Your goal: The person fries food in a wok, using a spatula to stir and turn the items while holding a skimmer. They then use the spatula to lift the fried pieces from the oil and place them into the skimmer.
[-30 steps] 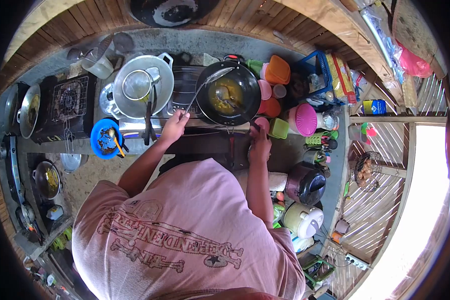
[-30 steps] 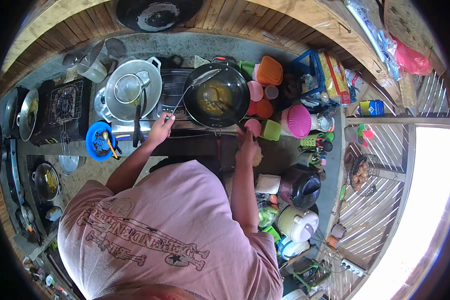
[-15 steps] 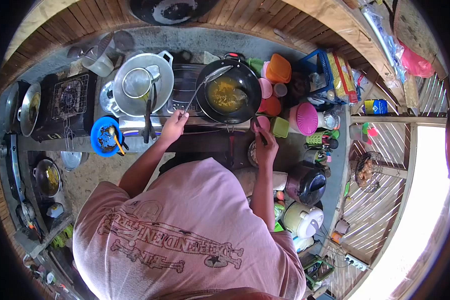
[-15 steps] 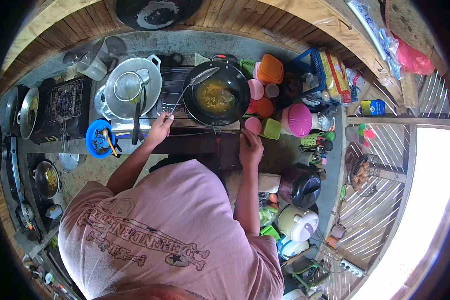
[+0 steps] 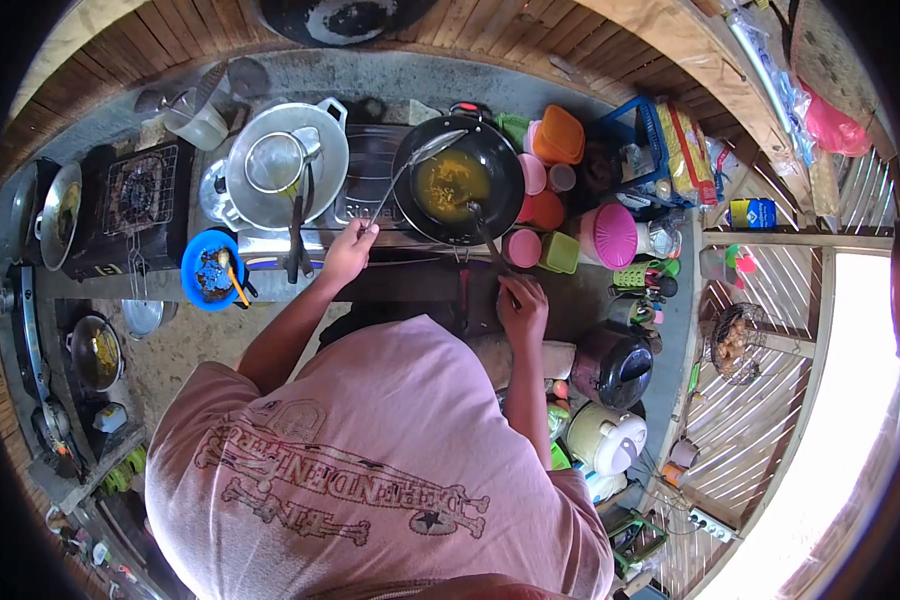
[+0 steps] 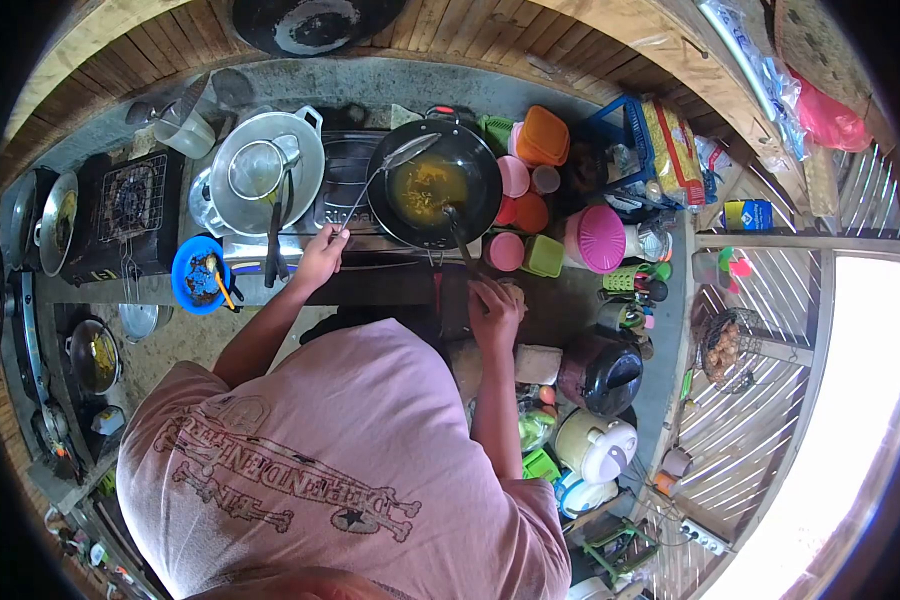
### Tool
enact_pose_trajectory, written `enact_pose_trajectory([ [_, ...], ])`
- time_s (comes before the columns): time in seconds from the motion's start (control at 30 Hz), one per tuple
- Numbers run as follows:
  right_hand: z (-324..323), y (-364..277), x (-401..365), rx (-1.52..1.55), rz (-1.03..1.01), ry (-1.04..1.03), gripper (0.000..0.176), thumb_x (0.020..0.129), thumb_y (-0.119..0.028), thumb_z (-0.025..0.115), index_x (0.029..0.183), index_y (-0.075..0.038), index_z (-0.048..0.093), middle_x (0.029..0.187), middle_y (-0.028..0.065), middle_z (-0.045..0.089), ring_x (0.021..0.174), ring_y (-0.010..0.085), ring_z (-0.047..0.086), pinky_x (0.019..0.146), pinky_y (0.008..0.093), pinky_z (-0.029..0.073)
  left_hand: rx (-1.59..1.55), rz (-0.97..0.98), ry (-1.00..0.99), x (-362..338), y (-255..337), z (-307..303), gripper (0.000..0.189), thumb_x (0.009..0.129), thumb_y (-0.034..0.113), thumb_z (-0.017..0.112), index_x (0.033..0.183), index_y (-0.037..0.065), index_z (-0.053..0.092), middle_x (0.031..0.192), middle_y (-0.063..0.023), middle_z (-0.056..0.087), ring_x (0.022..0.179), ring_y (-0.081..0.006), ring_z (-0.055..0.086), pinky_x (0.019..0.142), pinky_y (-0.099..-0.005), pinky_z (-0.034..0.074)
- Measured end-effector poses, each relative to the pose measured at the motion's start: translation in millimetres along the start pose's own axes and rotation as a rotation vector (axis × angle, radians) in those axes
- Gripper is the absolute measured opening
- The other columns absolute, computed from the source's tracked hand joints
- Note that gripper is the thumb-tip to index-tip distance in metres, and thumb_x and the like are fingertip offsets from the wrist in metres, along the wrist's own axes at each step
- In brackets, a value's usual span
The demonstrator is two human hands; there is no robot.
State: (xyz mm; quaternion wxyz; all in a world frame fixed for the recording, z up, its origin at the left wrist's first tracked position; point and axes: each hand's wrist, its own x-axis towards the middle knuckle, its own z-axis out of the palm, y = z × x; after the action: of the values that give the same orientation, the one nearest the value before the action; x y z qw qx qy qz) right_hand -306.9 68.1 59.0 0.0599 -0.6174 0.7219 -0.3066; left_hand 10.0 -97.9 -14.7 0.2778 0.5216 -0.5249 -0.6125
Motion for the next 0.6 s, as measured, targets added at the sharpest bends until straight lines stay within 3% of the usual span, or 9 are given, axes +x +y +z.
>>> enact_pose_trajectory([
  [0.17,30,-7,35,0.076,0.057,-0.015,0.03,0.09,-0.009,0.072,0.12,-0.005,0.073,0.106,0.0171,0.075,0.099,0.0349,0.071,0.09,0.0404,0.055,-0.023,0.005,-0.008,2,-4,3,0.032,0.108,0.035,0.056,0.115,0.004,0.056,0.065,0.0009,0.049,0.048,-0.0092,0.049,0.047,-0.0286,0.042],
  [0.27,24,-17,46,0.2,0.109,0.038,0.028,0.092,-0.01,0.072,0.119,-0.005,0.074,0.105,0.0177,0.075,0.098,0.0325,0.071,0.09,0.0384,0.054,-0.03,0.01,-0.015,4,1,1,0.032,0.108,0.034,0.056,0.116,0.003,0.055,0.064,0.0014,0.048,0.048,-0.0088,0.049,0.046,-0.0283,0.041],
  [0.37,6,-24,36,0.196,0.157,0.053,0.026,0.092,-0.01,0.072,0.117,-0.006,0.075,0.103,0.0176,0.075,0.1,0.0344,0.07,0.088,0.042,0.054,-0.039,0.027,-0.004,5,-2,3,0.032,0.108,0.035,0.055,0.115,0.004,0.055,0.063,0.0015,0.047,0.047,-0.0085,0.048,0.045,-0.0276,0.039],
  [0.6,-23,-24,-9,0.148,0.136,-0.005,0.029,0.088,-0.007,0.076,0.116,-0.006,0.075,0.101,0.0149,0.076,0.097,0.031,0.07,0.085,0.0411,0.055,-0.057,0.063,0.025,1,-17,3,0.03,0.108,0.033,0.056,0.112,0.004,0.057,0.063,0.0012,0.048,0.047,-0.009,0.049,0.045,-0.0285,0.04],
])
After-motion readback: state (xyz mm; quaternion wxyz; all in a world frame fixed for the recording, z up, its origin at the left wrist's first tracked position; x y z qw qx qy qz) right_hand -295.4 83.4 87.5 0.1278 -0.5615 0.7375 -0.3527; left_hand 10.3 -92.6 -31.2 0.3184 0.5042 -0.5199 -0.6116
